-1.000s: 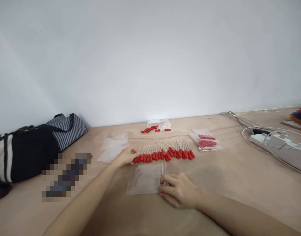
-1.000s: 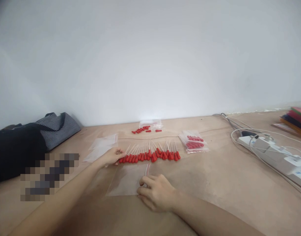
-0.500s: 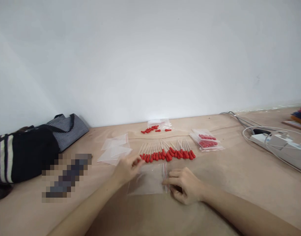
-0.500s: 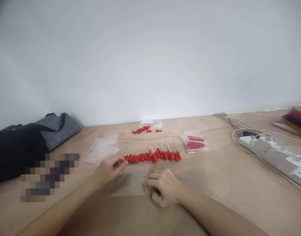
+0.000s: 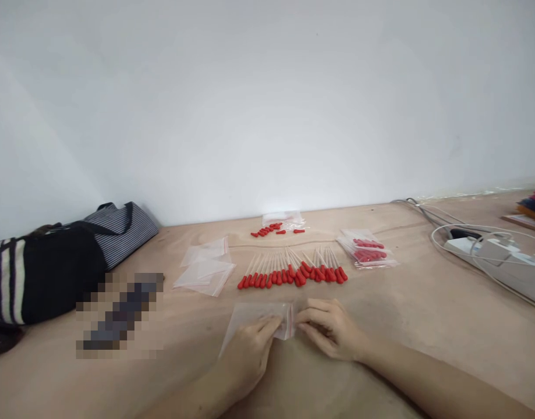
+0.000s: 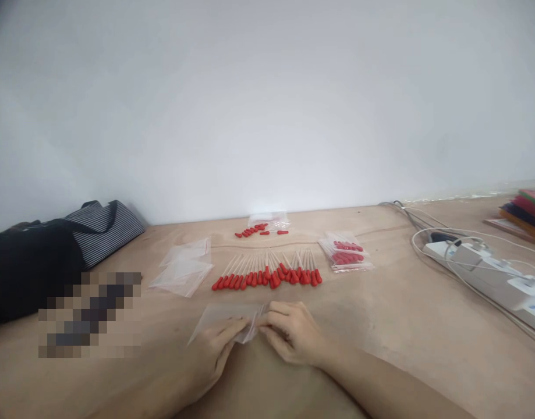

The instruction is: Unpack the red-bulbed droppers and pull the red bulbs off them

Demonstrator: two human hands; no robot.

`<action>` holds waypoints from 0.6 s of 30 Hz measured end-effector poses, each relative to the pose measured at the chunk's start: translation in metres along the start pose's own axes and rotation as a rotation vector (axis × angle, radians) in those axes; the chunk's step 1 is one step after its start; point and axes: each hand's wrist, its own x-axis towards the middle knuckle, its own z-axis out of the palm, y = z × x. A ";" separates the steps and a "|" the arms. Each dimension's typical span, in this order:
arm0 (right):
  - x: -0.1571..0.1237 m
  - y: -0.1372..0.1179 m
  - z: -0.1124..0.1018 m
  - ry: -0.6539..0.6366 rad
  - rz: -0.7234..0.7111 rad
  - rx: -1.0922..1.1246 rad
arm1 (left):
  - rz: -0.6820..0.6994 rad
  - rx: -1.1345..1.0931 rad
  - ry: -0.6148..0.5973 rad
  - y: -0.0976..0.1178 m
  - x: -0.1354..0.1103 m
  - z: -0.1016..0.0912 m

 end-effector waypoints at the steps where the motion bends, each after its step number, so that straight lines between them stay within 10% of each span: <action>1: -0.002 0.002 -0.002 0.018 0.009 -0.009 | -0.036 -0.045 0.012 0.002 0.000 -0.007; 5: -0.007 0.021 -0.017 0.190 0.058 -0.086 | -0.173 -0.104 0.055 -0.016 0.006 -0.065; 10: -0.010 0.055 -0.041 0.472 0.184 -0.318 | -0.211 0.407 0.626 -0.084 0.011 -0.114; 16: -0.014 0.084 -0.062 0.623 0.492 -0.566 | -0.186 0.487 -0.034 -0.140 -0.013 -0.074; 18: -0.015 0.092 -0.070 0.596 0.653 -0.631 | -0.222 0.477 -0.092 -0.144 -0.020 -0.063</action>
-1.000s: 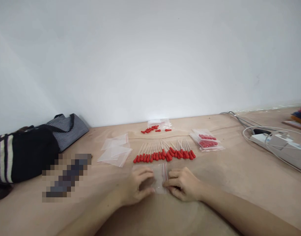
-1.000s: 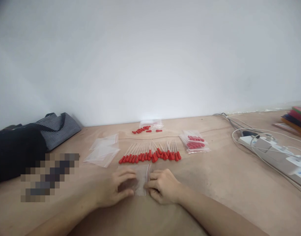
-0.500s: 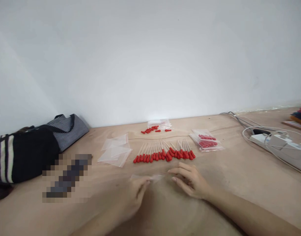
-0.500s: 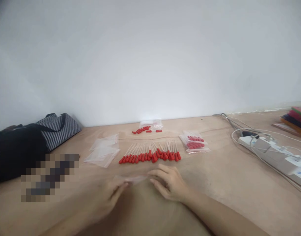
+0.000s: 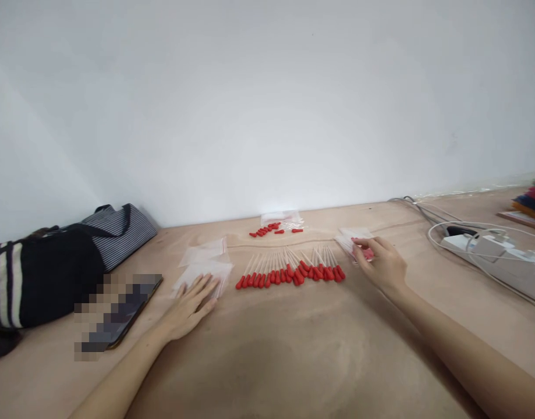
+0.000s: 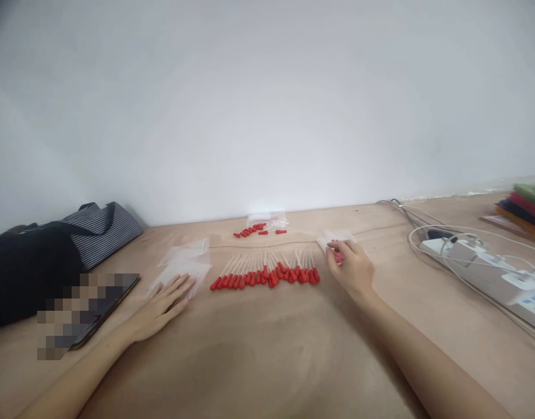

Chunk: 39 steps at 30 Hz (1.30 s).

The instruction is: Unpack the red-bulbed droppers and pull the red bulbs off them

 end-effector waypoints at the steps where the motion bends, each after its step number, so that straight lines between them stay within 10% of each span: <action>1: 0.004 0.004 0.000 -0.035 0.049 -0.064 | 0.002 -0.004 0.029 0.002 -0.002 0.002; 12: 0.020 0.015 0.015 -0.493 0.196 -0.344 | 0.474 -0.212 0.351 0.074 0.004 -0.001; 39: 0.044 0.027 0.032 -0.260 0.339 -0.362 | 0.428 -0.421 0.326 0.092 0.005 -0.010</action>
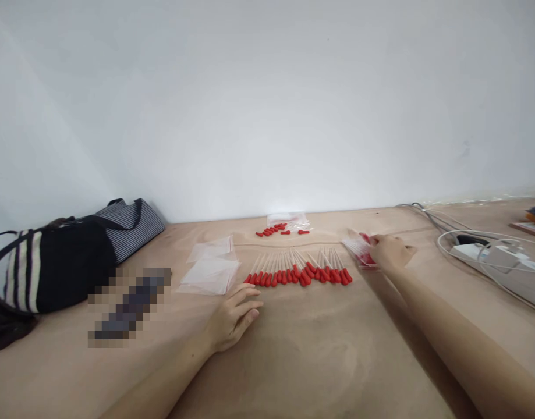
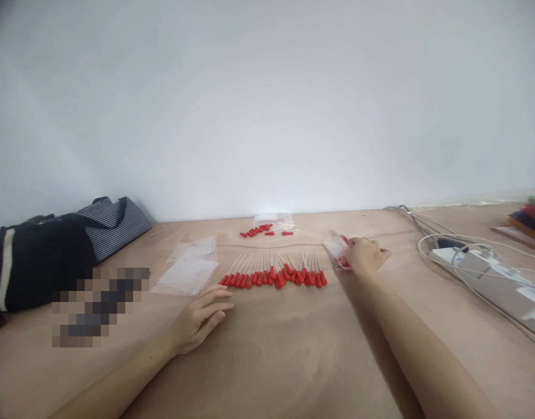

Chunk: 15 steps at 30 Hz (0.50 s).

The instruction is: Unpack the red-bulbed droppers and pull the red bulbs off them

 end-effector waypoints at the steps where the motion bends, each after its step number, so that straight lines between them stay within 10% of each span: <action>1: -0.001 0.000 -0.005 0.069 -0.012 0.016 | 0.003 -0.004 0.006 0.000 0.000 0.000; 8: -0.037 -0.029 -0.062 0.449 -0.249 0.515 | -0.042 -0.072 0.062 -0.003 -0.002 0.003; 15: -0.127 -0.076 -0.060 -0.565 -0.303 1.172 | -0.294 -0.238 0.178 0.004 0.003 -0.002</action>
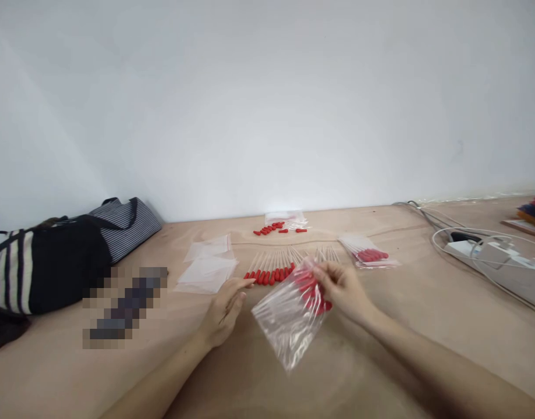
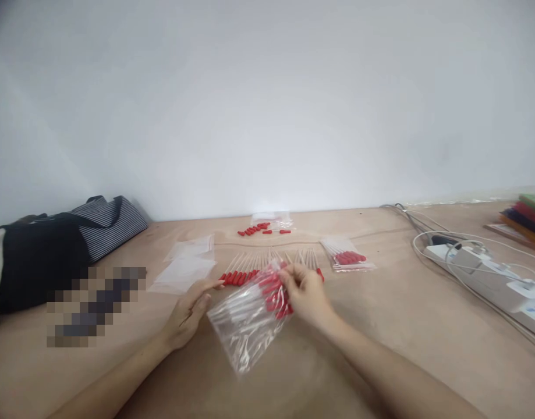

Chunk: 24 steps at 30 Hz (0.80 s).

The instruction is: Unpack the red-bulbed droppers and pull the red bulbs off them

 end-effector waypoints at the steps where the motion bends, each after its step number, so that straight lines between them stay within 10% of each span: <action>1: -0.005 0.006 0.011 -0.044 0.053 0.037 | -0.030 -0.027 0.008 0.002 0.001 -0.001; 9: -0.018 0.040 0.042 -0.165 0.265 -0.043 | 0.008 -0.033 -0.210 0.018 0.021 0.004; 24: -0.033 0.041 0.016 -0.314 -0.077 -0.308 | 0.139 -0.051 -0.582 0.033 0.054 0.042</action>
